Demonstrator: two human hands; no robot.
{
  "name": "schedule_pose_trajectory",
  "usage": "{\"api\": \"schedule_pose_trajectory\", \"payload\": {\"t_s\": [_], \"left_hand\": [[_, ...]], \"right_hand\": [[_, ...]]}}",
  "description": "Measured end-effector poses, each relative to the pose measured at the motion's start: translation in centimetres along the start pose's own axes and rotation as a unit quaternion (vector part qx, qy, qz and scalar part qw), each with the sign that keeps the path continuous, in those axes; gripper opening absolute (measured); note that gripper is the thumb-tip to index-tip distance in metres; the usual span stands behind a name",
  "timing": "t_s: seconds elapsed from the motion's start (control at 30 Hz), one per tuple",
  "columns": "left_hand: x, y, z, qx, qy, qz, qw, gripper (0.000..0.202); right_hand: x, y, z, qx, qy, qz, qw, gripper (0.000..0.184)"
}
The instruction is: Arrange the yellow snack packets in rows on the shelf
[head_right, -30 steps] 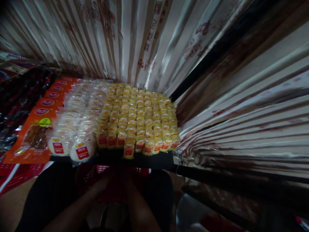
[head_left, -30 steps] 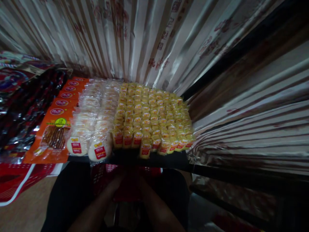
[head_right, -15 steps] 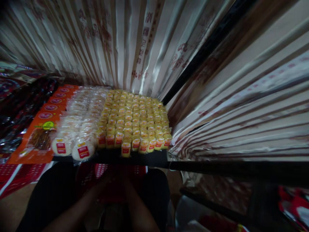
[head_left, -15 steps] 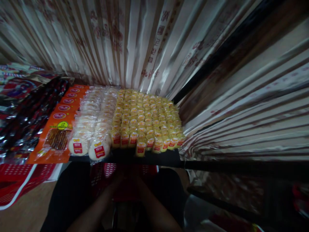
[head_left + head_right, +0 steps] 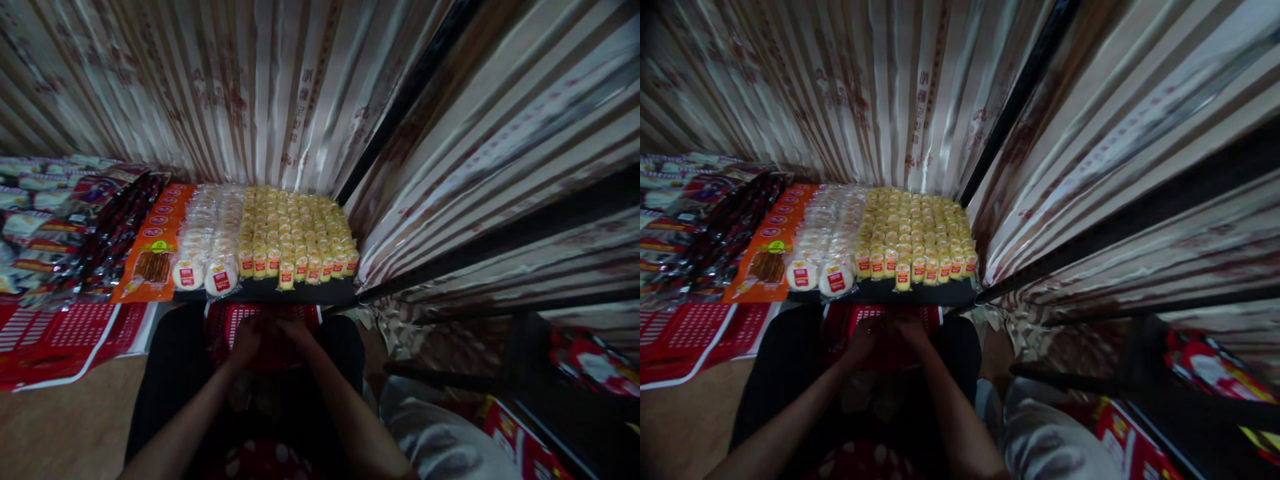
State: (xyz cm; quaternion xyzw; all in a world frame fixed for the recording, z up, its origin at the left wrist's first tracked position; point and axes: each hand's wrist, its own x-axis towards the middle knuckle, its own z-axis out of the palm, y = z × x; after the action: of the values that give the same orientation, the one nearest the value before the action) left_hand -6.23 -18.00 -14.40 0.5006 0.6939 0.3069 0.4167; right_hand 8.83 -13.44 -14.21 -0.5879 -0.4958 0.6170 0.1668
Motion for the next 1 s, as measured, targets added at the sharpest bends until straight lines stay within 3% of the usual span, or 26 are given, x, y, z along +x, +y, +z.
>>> {"api": "schedule_pose_trajectory", "payload": {"t_s": [0.23, 0.53, 0.73, 0.87, 1.0], "left_hand": [[-2.4, 0.7, -1.4, 0.017, 0.079, 0.087, 0.993, 0.042], [-3.9, 2.3, -2.8, -0.058, 0.058, 0.161, 0.984, 0.033], [-4.5, 5.0, -3.8, -0.124, 0.021, 0.093, 0.988, 0.026], [-4.3, 6.0, -4.0, -0.204, 0.009, 0.044, 0.978, 0.033], [-4.3, 6.6, -4.1, -0.3, -0.014, -0.012, 0.954, 0.044]], "right_hand": [[-2.7, -2.8, -0.7, 0.044, -0.046, -0.026, 0.998, 0.02], [-5.7, -5.6, -1.3, 0.098, -0.098, -0.023, 0.99, 0.018], [-5.9, -6.6, -1.4, 0.159, -0.091, 0.012, 0.983, 0.046], [-6.0, -7.3, -1.4, 0.189, -0.065, -0.035, 0.979, 0.057], [-6.3, -7.9, -1.1, 0.202, -0.061, -0.084, 0.974, 0.052]]}}
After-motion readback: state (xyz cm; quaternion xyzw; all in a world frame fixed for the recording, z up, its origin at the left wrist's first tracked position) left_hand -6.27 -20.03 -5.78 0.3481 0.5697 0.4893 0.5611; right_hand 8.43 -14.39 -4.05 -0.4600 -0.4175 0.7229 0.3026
